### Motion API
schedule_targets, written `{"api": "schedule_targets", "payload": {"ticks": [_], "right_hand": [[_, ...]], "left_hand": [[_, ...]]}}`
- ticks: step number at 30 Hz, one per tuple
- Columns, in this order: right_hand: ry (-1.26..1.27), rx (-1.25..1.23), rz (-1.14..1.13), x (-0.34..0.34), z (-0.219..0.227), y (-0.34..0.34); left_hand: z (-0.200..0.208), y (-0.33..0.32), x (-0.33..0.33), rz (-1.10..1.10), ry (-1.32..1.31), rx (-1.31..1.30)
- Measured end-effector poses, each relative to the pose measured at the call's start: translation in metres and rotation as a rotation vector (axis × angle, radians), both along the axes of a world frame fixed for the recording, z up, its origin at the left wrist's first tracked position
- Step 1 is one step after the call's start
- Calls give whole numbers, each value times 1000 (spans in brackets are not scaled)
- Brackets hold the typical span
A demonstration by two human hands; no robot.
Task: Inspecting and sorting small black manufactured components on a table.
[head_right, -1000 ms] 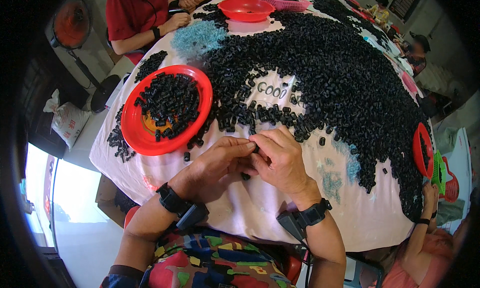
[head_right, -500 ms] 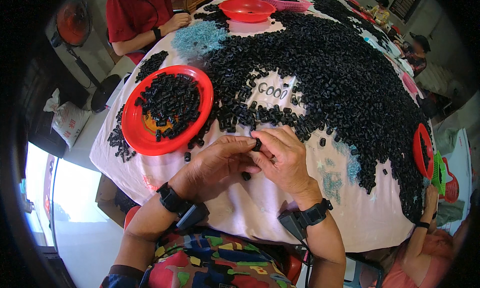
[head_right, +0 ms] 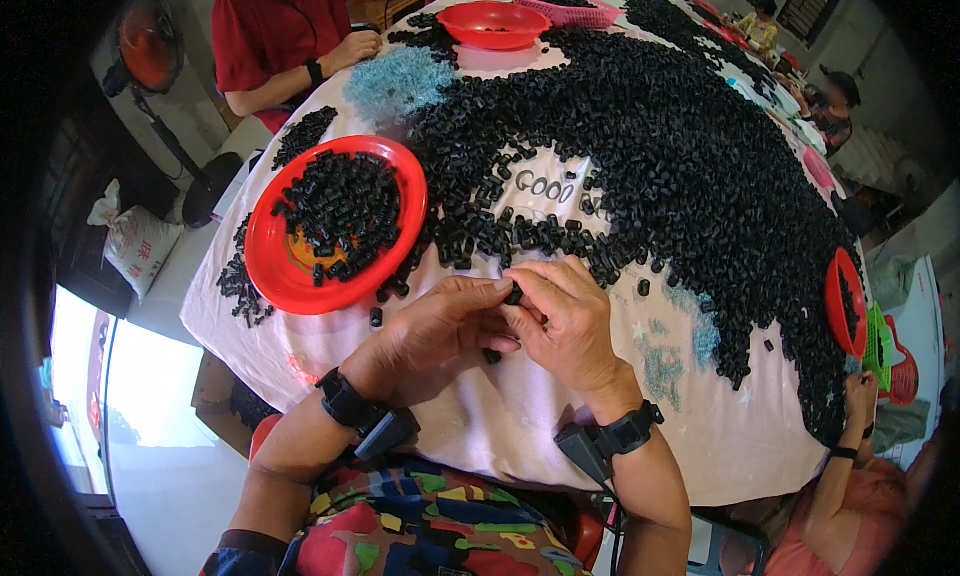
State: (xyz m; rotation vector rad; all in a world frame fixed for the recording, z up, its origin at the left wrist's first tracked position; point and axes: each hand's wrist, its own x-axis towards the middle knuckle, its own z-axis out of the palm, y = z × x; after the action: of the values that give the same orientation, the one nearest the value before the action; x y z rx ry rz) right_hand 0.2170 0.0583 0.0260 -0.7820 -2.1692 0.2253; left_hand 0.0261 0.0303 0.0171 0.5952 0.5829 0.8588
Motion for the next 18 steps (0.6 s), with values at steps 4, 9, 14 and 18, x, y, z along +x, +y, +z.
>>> {"api": "schedule_targets", "payload": {"ticks": [4, 9, 14, 18], "right_hand": [[87, -97, -4, 2, 14, 0], [124, -358, -356, 40, 20, 12], [-198, -454, -354, 65, 23, 17], [-363, -718, -231, 72, 35, 12]], "left_hand": [[12, -6, -3, 113, 102, 42], [-2, 26, -75, 753, -285, 134], [3, 29, -134, 816, -399, 41], [12, 19, -79, 508, 195, 201]]}}
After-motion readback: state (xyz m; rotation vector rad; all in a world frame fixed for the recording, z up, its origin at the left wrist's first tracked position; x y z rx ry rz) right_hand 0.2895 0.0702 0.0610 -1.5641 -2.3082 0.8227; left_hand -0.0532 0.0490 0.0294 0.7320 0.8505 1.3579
